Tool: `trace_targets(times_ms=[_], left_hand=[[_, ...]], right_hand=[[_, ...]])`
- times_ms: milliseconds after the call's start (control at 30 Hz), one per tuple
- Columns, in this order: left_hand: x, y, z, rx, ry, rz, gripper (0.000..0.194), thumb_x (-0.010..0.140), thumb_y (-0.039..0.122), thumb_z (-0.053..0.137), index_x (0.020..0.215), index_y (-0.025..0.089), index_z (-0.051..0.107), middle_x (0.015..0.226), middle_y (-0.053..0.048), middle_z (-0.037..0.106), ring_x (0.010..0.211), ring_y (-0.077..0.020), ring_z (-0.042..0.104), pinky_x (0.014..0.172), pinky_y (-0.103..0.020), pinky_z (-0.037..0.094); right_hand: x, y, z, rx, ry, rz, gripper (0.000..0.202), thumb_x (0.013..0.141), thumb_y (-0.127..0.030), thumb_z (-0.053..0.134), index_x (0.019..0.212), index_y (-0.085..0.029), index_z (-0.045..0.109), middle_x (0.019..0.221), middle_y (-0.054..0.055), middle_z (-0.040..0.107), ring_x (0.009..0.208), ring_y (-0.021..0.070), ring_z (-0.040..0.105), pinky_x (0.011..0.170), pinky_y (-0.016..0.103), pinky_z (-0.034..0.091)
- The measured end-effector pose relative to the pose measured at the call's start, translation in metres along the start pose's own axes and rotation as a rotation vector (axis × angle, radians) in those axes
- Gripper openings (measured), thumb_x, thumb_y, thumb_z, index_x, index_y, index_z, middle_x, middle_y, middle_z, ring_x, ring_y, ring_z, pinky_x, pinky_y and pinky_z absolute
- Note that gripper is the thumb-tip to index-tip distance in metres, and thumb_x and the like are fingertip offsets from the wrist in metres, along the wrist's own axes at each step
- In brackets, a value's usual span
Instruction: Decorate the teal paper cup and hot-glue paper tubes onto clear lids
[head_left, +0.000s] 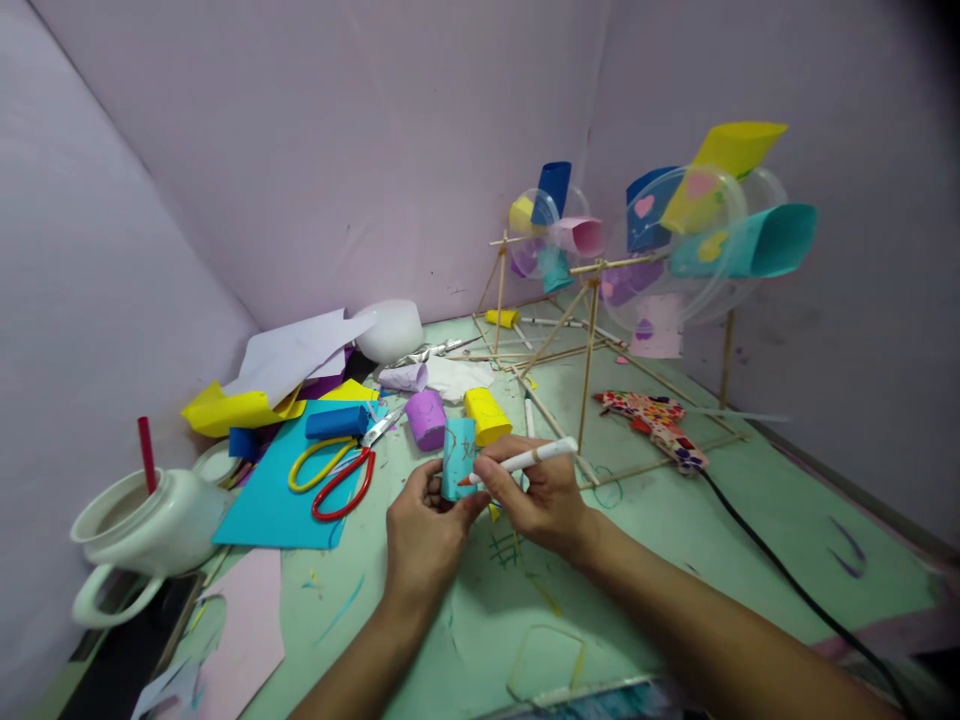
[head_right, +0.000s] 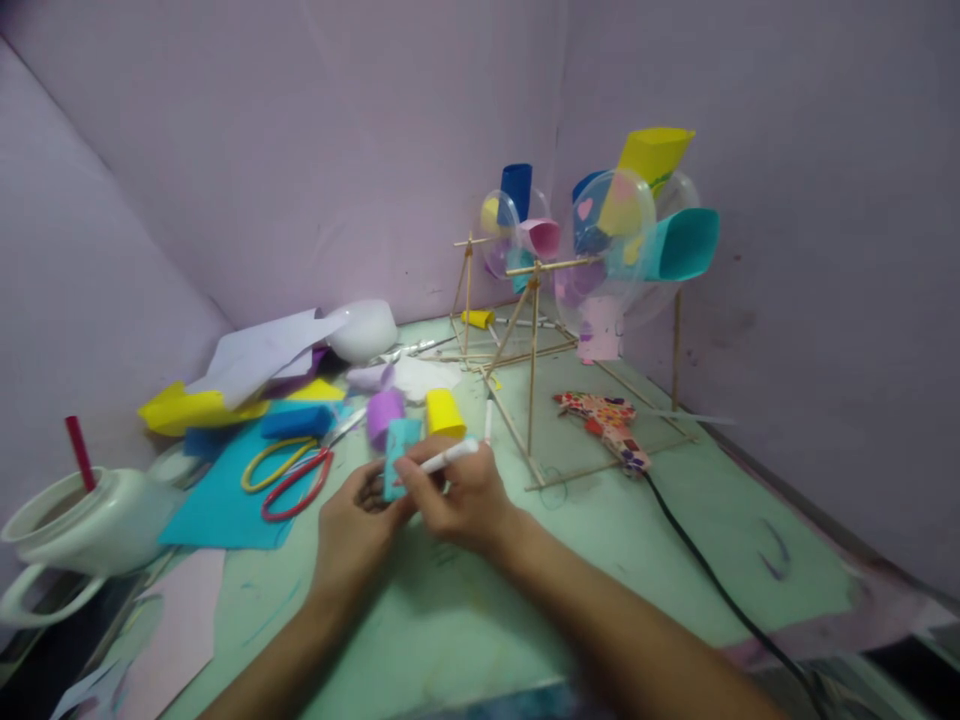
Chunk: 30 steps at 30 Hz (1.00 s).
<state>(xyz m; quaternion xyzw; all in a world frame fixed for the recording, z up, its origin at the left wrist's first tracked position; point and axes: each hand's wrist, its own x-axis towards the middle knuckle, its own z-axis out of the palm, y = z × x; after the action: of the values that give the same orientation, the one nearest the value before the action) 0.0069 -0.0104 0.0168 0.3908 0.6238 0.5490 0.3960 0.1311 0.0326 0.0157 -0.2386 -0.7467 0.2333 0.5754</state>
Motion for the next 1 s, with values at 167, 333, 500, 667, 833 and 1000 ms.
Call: trace_targets(times_ms=[167, 333, 500, 667, 833, 1000], left_hand=[[0.001, 0.0, 0.0, -0.015, 0.021, 0.0, 0.041, 0.05, 0.023, 0.083, 0.087, 0.018, 0.067, 0.068, -0.002, 0.07, 0.06, -0.0168, 0.064, 0.056, -0.024, 0.048], [0.003, 0.001, -0.001, -0.022, 0.034, -0.024, 0.041, 0.048, 0.019, 0.083, 0.085, 0.018, 0.067, 0.069, -0.002, 0.07, 0.061, -0.017, 0.063, 0.057, -0.024, 0.048], [0.003, -0.006, -0.005, 0.055, 0.046, 0.063, 0.045, 0.051, 0.024, 0.082, 0.093, 0.019, 0.068, 0.078, -0.003, 0.071, 0.067, -0.0183, 0.062, 0.065, -0.027, 0.048], [0.001, -0.015, -0.009, 0.176, 0.109, 0.227, 0.046, 0.051, 0.026, 0.082, 0.095, 0.025, 0.07, 0.09, -0.003, 0.067, 0.078, -0.022, 0.058, 0.071, -0.028, 0.043], [-0.004, -0.016, -0.009, 0.337, 0.102, 0.343, 0.042, 0.059, 0.024, 0.077, 0.1, 0.03, 0.07, 0.096, -0.005, 0.063, 0.095, -0.0257, 0.054, 0.075, -0.026, 0.041], [-0.001, -0.01, -0.011, 0.208, -0.019, 0.284, 0.048, 0.054, 0.03, 0.082, 0.101, 0.025, 0.069, 0.098, -0.005, 0.063, 0.092, -0.0224, 0.057, 0.073, -0.025, 0.044]], right_hand=[[-0.001, 0.001, 0.0, 0.005, -0.004, -0.01, 0.014, 0.082, -0.017, 0.055, 0.071, -0.019, 0.062, 0.061, 0.002, 0.065, 0.054, 0.0136, 0.06, 0.052, 0.025, 0.047], [-0.001, 0.0, -0.001, 0.029, -0.022, 0.046, 0.016, 0.083, -0.018, 0.056, 0.068, -0.018, 0.062, 0.06, 0.002, 0.063, 0.054, 0.0137, 0.059, 0.052, 0.025, 0.047], [0.006, 0.009, -0.005, 0.179, 0.281, 0.324, 0.018, 0.088, -0.034, 0.054, 0.089, -0.02, 0.065, 0.076, 0.003, 0.067, 0.063, 0.0144, 0.062, 0.058, 0.027, 0.052], [0.015, 0.017, -0.009, 0.247, 0.24, 0.512, 0.026, 0.088, -0.04, 0.053, 0.102, -0.021, 0.062, 0.086, 0.005, 0.07, 0.085, 0.0201, 0.067, 0.076, 0.034, 0.052], [0.012, 0.015, -0.008, 0.084, 0.003, 0.446, 0.014, 0.077, -0.029, 0.063, 0.087, -0.02, 0.062, 0.08, 0.001, 0.065, 0.074, 0.0173, 0.061, 0.067, 0.028, 0.047], [0.01, 0.025, -0.011, 0.2, -0.034, 0.451, 0.014, 0.073, -0.021, 0.061, 0.085, -0.021, 0.054, 0.073, -0.003, 0.055, 0.064, 0.0129, 0.052, 0.058, 0.024, 0.042]])
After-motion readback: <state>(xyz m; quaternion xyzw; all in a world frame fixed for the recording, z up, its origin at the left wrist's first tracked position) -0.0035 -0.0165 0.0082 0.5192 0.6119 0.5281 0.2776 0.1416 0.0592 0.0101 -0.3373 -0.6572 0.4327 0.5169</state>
